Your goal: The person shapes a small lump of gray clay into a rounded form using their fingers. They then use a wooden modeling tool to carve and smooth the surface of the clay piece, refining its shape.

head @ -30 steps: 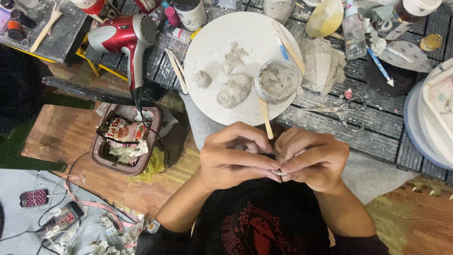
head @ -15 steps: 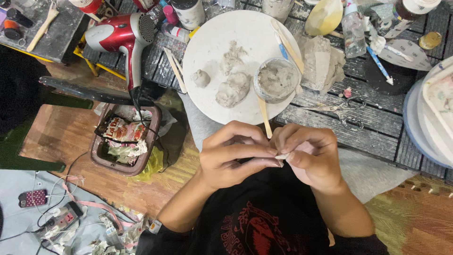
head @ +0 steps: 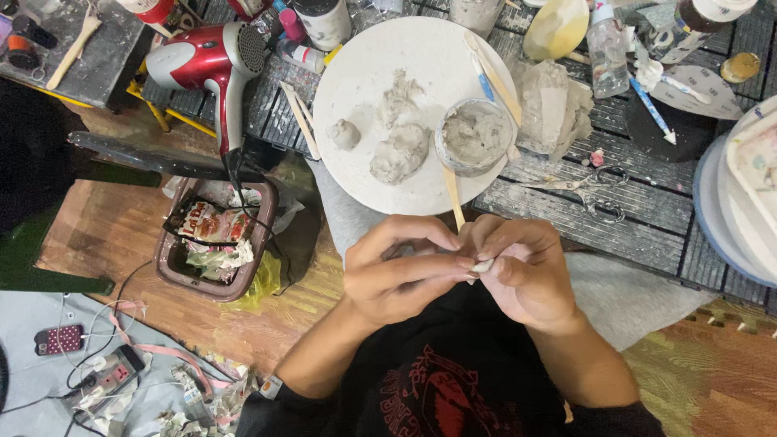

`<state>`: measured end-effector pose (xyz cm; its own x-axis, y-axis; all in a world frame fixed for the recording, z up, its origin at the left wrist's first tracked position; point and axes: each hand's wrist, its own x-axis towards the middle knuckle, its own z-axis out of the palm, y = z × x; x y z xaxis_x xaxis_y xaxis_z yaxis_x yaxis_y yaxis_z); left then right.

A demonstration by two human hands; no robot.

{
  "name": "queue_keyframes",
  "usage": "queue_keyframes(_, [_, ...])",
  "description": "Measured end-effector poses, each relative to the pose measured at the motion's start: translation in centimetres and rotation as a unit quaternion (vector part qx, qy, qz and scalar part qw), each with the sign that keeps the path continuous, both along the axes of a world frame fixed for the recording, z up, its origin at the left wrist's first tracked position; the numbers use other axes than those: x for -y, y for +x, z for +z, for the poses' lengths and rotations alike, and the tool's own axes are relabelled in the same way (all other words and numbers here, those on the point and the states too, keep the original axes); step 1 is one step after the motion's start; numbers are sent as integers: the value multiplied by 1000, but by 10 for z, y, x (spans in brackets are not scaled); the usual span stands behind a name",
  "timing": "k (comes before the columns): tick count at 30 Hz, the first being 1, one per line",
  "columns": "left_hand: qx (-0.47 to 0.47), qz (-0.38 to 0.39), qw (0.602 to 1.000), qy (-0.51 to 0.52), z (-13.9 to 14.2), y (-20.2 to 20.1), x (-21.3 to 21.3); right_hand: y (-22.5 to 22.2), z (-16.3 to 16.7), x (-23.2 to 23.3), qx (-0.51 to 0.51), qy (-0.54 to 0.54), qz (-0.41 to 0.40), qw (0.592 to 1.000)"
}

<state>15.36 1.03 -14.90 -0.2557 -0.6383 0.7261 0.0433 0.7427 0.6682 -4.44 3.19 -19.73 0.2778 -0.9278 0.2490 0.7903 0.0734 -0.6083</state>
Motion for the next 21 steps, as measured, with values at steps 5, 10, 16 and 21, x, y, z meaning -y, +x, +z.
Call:
queue_keyframes(5, [-21,3,1000,14,-6,-3,-2,4,1,1,-5,-31,-9,999])
queue_keyframes(10, [-50,-14,997,61,-13,-6,-3,3,1,3,-20,-46,-21,999])
queue_keyframes(16, [-36,-9,998,48,-15,-5,-2,1,1,4,-49,-56,-44,996])
queue_keyframes(21, [-29,-11,999,40,-19,-6,2,-4,-2,3,-82,-29,-63,994])
